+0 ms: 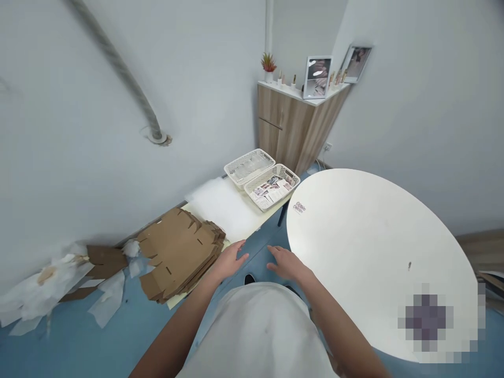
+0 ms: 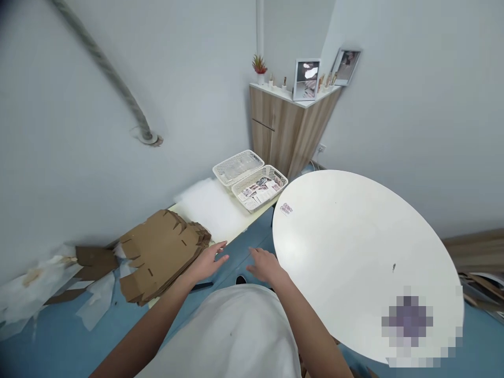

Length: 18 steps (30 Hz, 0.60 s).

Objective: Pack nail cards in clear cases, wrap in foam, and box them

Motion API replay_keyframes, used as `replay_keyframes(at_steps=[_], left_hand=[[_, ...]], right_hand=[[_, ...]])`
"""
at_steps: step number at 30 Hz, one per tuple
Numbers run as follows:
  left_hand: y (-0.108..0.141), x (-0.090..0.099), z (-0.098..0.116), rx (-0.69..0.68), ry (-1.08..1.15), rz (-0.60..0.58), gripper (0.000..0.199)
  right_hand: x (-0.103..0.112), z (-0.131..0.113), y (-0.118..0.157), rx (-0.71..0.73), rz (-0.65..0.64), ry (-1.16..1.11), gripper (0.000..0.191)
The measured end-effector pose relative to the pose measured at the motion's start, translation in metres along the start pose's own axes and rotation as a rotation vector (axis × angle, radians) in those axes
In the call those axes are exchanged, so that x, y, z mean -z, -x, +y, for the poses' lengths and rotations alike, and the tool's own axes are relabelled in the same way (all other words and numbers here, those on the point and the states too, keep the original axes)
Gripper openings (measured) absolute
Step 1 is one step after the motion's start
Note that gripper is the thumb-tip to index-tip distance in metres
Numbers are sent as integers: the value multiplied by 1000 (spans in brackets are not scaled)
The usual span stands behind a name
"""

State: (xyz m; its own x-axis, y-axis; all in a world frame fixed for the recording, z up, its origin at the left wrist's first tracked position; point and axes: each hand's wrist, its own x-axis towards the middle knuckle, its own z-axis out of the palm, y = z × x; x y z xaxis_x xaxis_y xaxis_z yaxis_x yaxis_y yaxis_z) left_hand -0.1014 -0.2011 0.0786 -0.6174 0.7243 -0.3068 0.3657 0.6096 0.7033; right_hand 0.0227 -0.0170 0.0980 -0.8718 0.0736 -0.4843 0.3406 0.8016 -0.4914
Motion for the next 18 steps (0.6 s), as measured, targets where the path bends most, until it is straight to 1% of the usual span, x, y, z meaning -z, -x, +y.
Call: replay_keyframes(at_steps=[4,8,13,16,18], left_hand=[[6,24,-30,16,-20,51,52],[3,37,-49,22,35,59,53],[-11,41,-63,55,110,83,53],[-22,44,-65,79,159,62,53],[-31,52,-64,105,191,46,52]], right_hand=[[1,-26,-27,13,-4,8,62],[2,-41,-46,9,-87,7,62],[15,-39,-70,-15,-135,46,63],[31,-36,-93,-36,-180,53,62],[45,-37,-113,-22,-184,60,60]])
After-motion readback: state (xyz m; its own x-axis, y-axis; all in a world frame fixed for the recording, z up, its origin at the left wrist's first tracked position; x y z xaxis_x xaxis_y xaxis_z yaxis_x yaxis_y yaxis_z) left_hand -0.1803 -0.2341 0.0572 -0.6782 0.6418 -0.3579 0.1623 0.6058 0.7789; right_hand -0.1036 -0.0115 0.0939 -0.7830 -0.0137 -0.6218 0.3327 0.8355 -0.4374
